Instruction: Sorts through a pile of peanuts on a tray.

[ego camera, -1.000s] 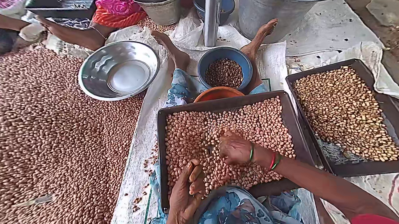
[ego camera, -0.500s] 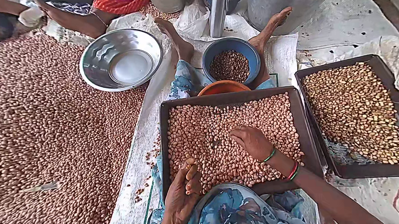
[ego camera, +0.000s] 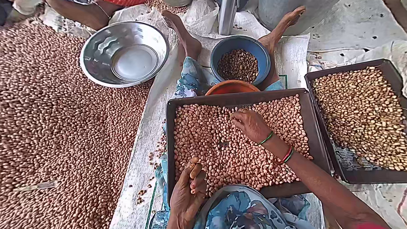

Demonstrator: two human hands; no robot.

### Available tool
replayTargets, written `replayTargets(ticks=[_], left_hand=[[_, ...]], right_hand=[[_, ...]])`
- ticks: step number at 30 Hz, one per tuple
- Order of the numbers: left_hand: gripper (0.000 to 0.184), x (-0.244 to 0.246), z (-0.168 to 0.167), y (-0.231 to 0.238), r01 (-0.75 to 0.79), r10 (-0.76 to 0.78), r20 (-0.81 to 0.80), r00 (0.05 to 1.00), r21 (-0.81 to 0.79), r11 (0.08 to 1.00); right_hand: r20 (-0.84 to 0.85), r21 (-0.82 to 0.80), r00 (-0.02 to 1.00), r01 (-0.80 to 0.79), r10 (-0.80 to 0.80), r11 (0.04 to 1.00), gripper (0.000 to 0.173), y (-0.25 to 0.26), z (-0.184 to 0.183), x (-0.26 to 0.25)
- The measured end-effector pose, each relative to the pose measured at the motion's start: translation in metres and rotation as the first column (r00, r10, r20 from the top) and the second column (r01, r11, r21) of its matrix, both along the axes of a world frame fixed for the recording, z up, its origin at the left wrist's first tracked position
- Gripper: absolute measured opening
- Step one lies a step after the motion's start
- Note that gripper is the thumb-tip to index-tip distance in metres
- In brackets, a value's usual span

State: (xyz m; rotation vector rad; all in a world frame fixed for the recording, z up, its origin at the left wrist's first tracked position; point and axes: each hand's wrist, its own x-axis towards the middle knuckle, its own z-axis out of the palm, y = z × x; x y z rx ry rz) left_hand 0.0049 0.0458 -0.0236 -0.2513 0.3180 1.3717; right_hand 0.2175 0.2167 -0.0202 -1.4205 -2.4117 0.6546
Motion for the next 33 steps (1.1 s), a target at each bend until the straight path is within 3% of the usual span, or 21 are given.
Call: replayTargets(ticks=[4, 7, 9, 11, 13, 14, 18, 22, 28, 30, 33], left_hand=[[0.021, -0.004, 0.003, 0.001, -0.032, 0.032, 0.006, 0.999, 0.019, 0.999], [0.019, -0.009, 0.005, -0.003, -0.069, 0.069, 0.002, 0.998, 0.027, 0.997], [0.018, -0.011, 0.006, -0.006, -0.085, 0.086, -0.014, 0.996, 0.039, 0.996], [0.015, -0.015, 0.005, -0.010, -0.090, 0.091, -0.014, 0.996, 0.063, 0.994], [0.013, -0.019, 0.003, -0.011, -0.095, 0.095, 0.009, 0.995, 0.070, 0.993], [0.014, -0.021, 0.002, -0.011, -0.107, 0.106, 0.013, 0.994, 0.064, 0.992], [0.013, -0.025, 0.005, -0.013, -0.132, 0.131, 0.019, 0.991, 0.086, 0.988], [0.013, -0.025, 0.011, -0.016, -0.133, 0.135, -0.016, 0.991, 0.102, 0.986], [0.012, -0.024, 0.007, -0.020, -0.136, 0.136, 0.007, 0.991, 0.125, 0.983], [0.012, -0.026, 0.005, -0.023, -0.145, 0.143, 0.024, 0.989, 0.126, 0.981], [0.013, -0.031, 0.004, -0.025, -0.155, 0.152, 0.035, 0.988, 0.110, 0.982]], right_hand=[[0.069, 0.261, 0.990, -0.134, 0.120, 0.956, 0.013, 0.015, -0.018, -0.007], [0.119, 0.303, 0.984, -0.166, 0.136, 0.938, 0.016, 0.016, -0.023, -0.008], [0.056, 0.221, 0.991, -0.130, 0.120, 0.967, 0.025, 0.008, -0.011, -0.010], [-0.064, 0.000, 0.983, -0.172, 0.172, 0.985, 0.014, -0.012, 0.005, -0.013], [-0.090, -0.319, 0.953, -0.304, 0.290, 0.898, 0.021, -0.039, 0.018, -0.019], [-0.089, -0.400, 0.926, -0.370, 0.366, 0.839, 0.024, -0.051, 0.018, -0.021], [-0.027, -0.327, 0.875, -0.465, 0.484, 0.823, 0.023, -0.085, -0.004, -0.024], [0.145, -0.506, 0.870, -0.345, 0.472, 0.791, 0.027, -0.063, 0.018, -0.029], [0.089, -0.419, 0.845, -0.448, 0.527, 0.790, 0.026, -0.068, 0.014, -0.029], [0.122, -0.381, 0.841, -0.451, 0.528, 0.807, 0.025, -0.080, 0.005, -0.032], [0.210, -0.453, 0.819, -0.402, 0.534, 0.796, 0.027, -0.081, 0.011, -0.040]])
